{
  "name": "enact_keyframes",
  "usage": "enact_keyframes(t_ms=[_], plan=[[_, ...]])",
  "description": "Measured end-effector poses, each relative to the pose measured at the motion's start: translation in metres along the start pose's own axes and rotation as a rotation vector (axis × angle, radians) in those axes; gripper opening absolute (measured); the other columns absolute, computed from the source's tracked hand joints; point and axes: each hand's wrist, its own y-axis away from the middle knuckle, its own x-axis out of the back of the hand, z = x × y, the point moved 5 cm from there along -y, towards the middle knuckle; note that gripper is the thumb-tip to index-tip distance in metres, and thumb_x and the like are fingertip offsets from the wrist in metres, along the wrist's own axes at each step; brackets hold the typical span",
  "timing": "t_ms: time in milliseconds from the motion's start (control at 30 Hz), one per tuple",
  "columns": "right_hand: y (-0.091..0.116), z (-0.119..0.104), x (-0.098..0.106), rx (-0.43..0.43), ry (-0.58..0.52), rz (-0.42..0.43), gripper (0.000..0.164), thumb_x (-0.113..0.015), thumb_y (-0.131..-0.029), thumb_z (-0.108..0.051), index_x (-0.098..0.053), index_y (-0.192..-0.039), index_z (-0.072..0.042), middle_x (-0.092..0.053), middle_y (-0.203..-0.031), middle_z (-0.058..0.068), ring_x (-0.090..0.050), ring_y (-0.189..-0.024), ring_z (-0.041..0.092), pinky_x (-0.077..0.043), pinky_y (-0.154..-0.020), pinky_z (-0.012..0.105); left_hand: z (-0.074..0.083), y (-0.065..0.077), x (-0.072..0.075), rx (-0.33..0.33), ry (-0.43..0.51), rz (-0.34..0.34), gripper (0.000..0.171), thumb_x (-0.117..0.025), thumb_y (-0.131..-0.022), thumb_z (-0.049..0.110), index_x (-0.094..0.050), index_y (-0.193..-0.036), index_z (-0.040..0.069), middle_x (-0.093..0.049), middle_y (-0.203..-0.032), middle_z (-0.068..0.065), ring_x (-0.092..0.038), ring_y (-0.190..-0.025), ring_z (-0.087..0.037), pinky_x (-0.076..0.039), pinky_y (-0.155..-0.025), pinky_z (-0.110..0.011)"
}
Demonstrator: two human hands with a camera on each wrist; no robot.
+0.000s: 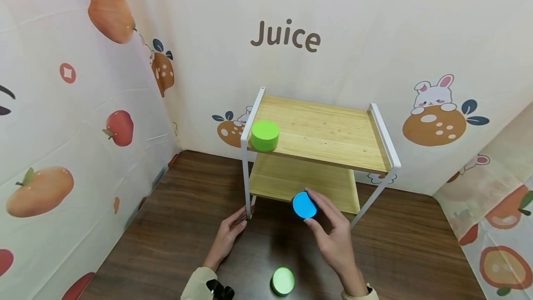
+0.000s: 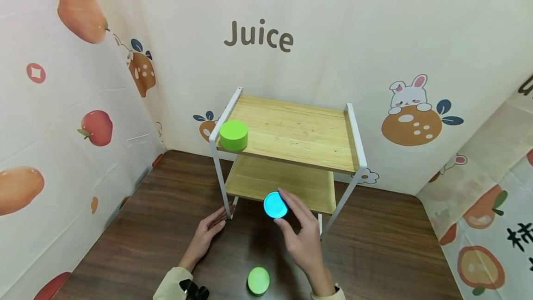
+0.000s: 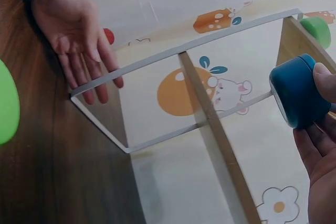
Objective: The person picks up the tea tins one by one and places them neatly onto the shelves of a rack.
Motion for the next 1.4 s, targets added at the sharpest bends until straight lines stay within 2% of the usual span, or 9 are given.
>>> enact_keyframes(t_ms=[267,600,833,1000,1167,1400], plan=[[-0.017,-0.016,0.007,0.102,-0.021,0.003,0.068,-0.076,-0.083,0.019,-0.061,-0.146,-0.002,-0.066,-0.144,0.018,-0.06,-0.138,0.011,-0.046,-0.113,0.018,0.0,0.0,0.0,-0.005,-0.004,0.002,0.049,-0.051,-0.107,-0.002,-0.045,-0.154,-0.01,-0.052,-0.152,-0.034,-0.057,-0.141,-0.016,-0.046,-0.108,-0.013],[-0.038,-0.029,0.018,0.153,-0.042,-0.001,0.069,-0.074,-0.079,0.025,-0.06,-0.144,0.007,-0.065,-0.145,0.017,-0.059,-0.138,0.008,-0.047,-0.113,0.019,0.0,-0.002,0.0,-0.028,0.008,0.0,0.048,-0.051,-0.107,-0.003,-0.045,-0.154,-0.01,-0.049,-0.151,-0.039,-0.058,-0.141,-0.016,-0.047,-0.108,-0.014],[-0.05,-0.041,0.026,0.215,-0.01,0.03,0.066,-0.078,-0.08,0.019,-0.062,-0.142,0.006,-0.067,-0.143,0.018,-0.061,-0.136,0.01,-0.048,-0.112,0.02,0.0,-0.001,0.001,-0.011,0.008,0.007,0.048,-0.051,-0.107,-0.003,-0.045,-0.154,-0.011,-0.051,-0.151,-0.037,-0.058,-0.141,-0.019,-0.046,-0.107,-0.013],[-0.056,-0.049,0.03,0.259,-0.021,0.034,0.059,-0.079,-0.085,0.011,-0.061,-0.141,0.01,-0.066,-0.143,0.02,-0.061,-0.137,0.011,-0.048,-0.113,0.021,0.001,0.0,0.0,-0.005,0.007,0.005,0.048,-0.051,-0.107,-0.002,-0.045,-0.154,-0.01,-0.051,-0.151,-0.037,-0.057,-0.141,-0.022,-0.047,-0.107,-0.014],[-0.062,-0.056,0.033,0.277,-0.009,0.04,0.054,-0.079,-0.091,0.001,-0.061,-0.141,0.009,-0.067,-0.143,0.018,-0.061,-0.137,0.012,-0.048,-0.113,0.022,0.003,0.0,-0.001,-0.008,0.014,0.003,0.048,-0.05,-0.107,-0.003,-0.045,-0.154,-0.01,-0.051,-0.151,-0.036,-0.057,-0.142,-0.023,-0.047,-0.108,-0.015],[-0.074,-0.066,0.037,0.304,0.023,0.045,0.053,-0.078,-0.092,-0.002,-0.062,-0.142,0.008,-0.066,-0.143,0.02,-0.06,-0.138,0.01,-0.049,-0.113,0.023,0.001,0.0,-0.001,0.002,-0.004,0.009,0.048,-0.051,-0.107,-0.002,-0.046,-0.154,-0.008,-0.053,-0.151,-0.035,-0.058,-0.141,-0.024,-0.046,-0.107,-0.014]])
